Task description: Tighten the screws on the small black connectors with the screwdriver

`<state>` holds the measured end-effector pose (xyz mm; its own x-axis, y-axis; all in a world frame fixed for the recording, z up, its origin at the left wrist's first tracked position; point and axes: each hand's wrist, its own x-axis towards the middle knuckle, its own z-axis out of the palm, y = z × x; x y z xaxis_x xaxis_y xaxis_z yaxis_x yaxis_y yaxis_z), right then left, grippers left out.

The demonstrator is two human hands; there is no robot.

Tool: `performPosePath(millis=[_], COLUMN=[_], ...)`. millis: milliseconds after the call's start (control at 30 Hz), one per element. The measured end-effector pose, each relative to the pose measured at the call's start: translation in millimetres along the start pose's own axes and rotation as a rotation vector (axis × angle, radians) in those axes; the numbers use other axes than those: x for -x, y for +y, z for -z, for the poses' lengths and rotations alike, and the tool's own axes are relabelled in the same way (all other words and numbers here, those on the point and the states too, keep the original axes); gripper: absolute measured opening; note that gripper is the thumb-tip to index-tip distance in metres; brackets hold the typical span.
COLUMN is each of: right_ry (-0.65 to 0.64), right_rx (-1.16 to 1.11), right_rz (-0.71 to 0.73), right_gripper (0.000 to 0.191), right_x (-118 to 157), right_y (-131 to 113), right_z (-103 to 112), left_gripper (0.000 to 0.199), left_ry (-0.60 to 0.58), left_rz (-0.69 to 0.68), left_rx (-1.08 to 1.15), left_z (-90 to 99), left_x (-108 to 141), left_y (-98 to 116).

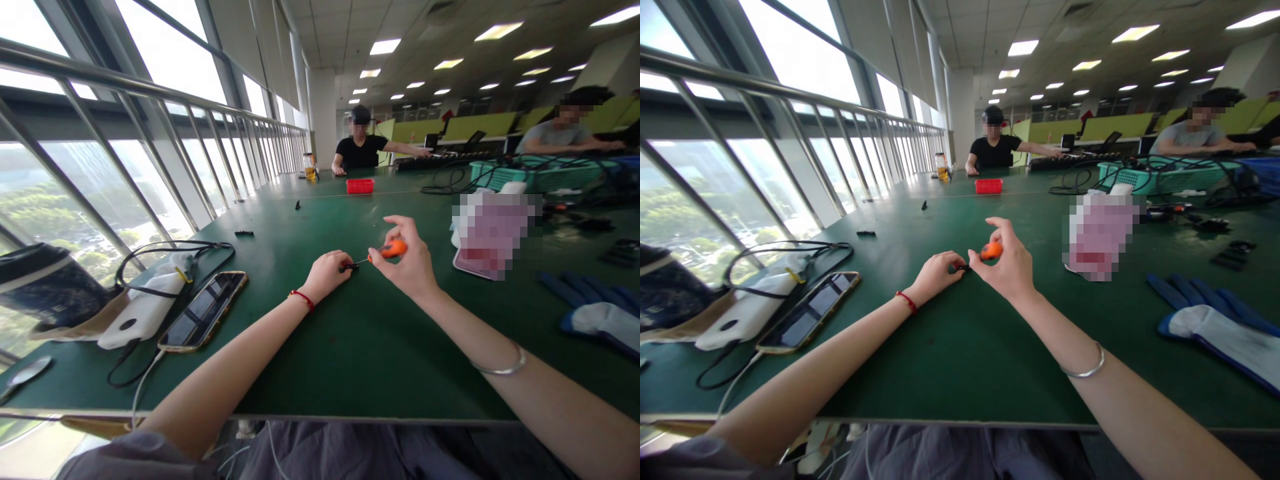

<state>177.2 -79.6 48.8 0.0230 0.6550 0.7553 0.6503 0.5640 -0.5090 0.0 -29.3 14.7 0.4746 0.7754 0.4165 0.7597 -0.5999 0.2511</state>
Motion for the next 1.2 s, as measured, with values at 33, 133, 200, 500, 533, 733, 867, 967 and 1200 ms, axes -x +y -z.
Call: performPosePath(millis=[33,133,200,500,533,733,867,967,1200], right_ry=[-0.015,-0.076,-0.083,-0.055,-0.071,-0.044,-0.068,-0.165,-0.118], right_rx=[0.01,0.002,-0.026,0.027,0.024,-0.045,-0.021,-0.018,-0.038], right_rz=[-0.026,-0.071,-0.056,-0.087,-0.091,0.02,-0.053,-0.088,-0.022], right_gripper=[0.043,0.025,0.023,0.036,0.03,0.044,0.047,0.025,0.024], right_x=[0.0,0.5,0.7,0.3,0.3,0.2,0.3,0.5,-3.9], right_y=[-0.4,-2.6,-3.1,0.0,-0.8,1.7,4.8,1.6,4.7], right_z=[0.1,0.9,0.8,0.6,1.2,-0.3,-2.5,-1.2,4.1], left_gripper=[0.018,0.017,0.017,0.016,0.016,0.016,0.016,0.016,0.013], left_ry=[-0.003,-0.013,-0.01,-0.001,-0.004,0.001,0.001,-0.005,0.032], left_rz=[0.002,0.006,-0.001,-0.02,-0.016,-0.019,-0.023,-0.01,-0.005], left_rx=[-0.002,-0.003,-0.002,0.001,0.0,0.004,0.0,-0.005,0.048], left_z=[0.3,0.5,0.0,-1.2,-1.0,-0.3,0.3,0.7,-3.9], left_x=[-0.1,-0.3,-0.4,0.0,-0.1,-0.5,-0.6,-0.7,-0.7], left_y=[0.5,0.6,-0.3,-1.5,-1.3,-0.8,0.0,0.4,-3.4])
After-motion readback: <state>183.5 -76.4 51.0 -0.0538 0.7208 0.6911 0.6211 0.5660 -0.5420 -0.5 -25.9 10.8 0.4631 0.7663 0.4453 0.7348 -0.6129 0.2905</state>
